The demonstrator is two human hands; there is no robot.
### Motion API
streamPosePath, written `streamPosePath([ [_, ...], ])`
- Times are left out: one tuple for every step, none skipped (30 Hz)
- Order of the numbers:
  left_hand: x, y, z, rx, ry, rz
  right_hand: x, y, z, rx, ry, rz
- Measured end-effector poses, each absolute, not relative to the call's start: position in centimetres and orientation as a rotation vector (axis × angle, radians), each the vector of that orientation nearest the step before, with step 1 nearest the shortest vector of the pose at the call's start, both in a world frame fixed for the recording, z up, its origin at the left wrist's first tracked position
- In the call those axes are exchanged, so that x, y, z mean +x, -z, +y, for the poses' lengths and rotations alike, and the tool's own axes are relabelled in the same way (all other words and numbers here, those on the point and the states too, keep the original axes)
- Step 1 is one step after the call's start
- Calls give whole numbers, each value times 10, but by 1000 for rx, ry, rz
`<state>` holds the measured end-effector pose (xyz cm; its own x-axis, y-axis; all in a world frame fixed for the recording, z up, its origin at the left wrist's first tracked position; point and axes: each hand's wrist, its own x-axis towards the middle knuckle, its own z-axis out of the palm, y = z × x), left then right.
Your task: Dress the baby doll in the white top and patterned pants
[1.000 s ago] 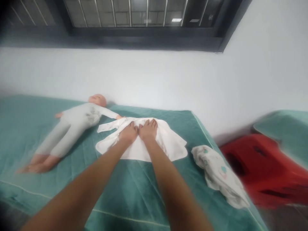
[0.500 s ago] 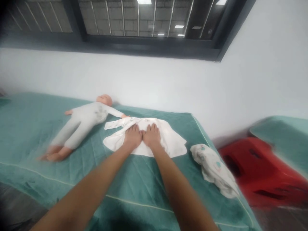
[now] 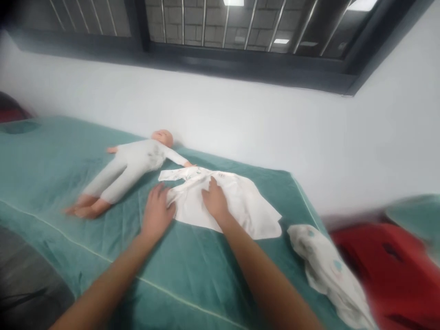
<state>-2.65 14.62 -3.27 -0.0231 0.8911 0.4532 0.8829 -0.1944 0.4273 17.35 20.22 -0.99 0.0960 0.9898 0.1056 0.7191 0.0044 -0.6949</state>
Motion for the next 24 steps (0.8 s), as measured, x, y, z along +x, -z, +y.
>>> streamPosePath([
  [-32, 35, 153, 2102, -1008, 2054, 169, 8, 216, -1753, -647, -1573],
  [-36, 36, 160, 2042, -981, 2089, 165, 6, 229, -1729, -711, -1477],
  [-39, 37, 165, 2012, -957, 2093, 161, 6, 241, -1700, -761, -1395],
  [-40, 38, 170, 1997, -944, 2080, 157, 6, 251, -1671, -798, -1335],
  [-40, 38, 174, 1980, -949, 2067, 154, 6, 258, -1645, -823, -1300],
  [-39, 37, 177, 1955, -971, 2063, 152, 7, 263, -1615, -838, -1288],
  [-38, 36, 179, 1927, -1003, 2060, 151, 9, 266, -1574, -856, -1283],
  [-37, 35, 180, 1905, -1042, 2053, 150, 10, 267, -1514, -889, -1272],
  [-36, 34, 180, 1893, -1090, 2037, 151, 11, 266, -1438, -936, -1257],
  [-34, 33, 179, 1895, -1137, 2004, 153, 11, 265, -1358, -994, -1241],
  [-32, 32, 178, 1909, -1184, 1963, 155, 11, 264, -1282, -1053, -1225],
  [-31, 31, 176, 1927, -1229, 1920, 157, 11, 263, -1227, -1107, -1211],
  [-29, 31, 173, 1947, -1267, 1884, 159, 10, 262, -1204, -1147, -1208],
  [-28, 30, 170, 1970, -1292, 1859, 162, 10, 262, -1210, -1168, -1214],
  [-27, 29, 167, 2000, -1300, 1844, 164, 10, 263, -1233, -1169, -1227],
  [-25, 28, 164, 2037, -1297, 1840, 166, 10, 264, -1265, -1153, -1244],
  [-24, 26, 161, 2082, -1287, 1844, 167, 10, 264, -1296, -1130, -1257],
  [-23, 25, 158, 2140, -1267, 1848, 169, 10, 265, -1323, -1102, -1265],
  [-21, 22, 154, 2210, -1243, 1854, 171, 10, 266, -1341, -1072, -1266],
  [-18, 20, 151, 2287, -1219, 1856, 173, 11, 266, -1351, -1045, -1259],
  [-13, 17, 147, 2369, -1193, 1848, 176, 10, 267, -1355, -1021, -1250],
  [-8, 15, 143, 2451, -1165, 1827, 179, 10, 267, -1358, -1000, -1241],
  [-1, 13, 140, 2526, -1135, 1797, 183, 9, 267, -1365, -974, -1236],
  [8, 11, 136, 2591, -1099, 1764, 187, 8, 267, -1383, -939, -1238],
])
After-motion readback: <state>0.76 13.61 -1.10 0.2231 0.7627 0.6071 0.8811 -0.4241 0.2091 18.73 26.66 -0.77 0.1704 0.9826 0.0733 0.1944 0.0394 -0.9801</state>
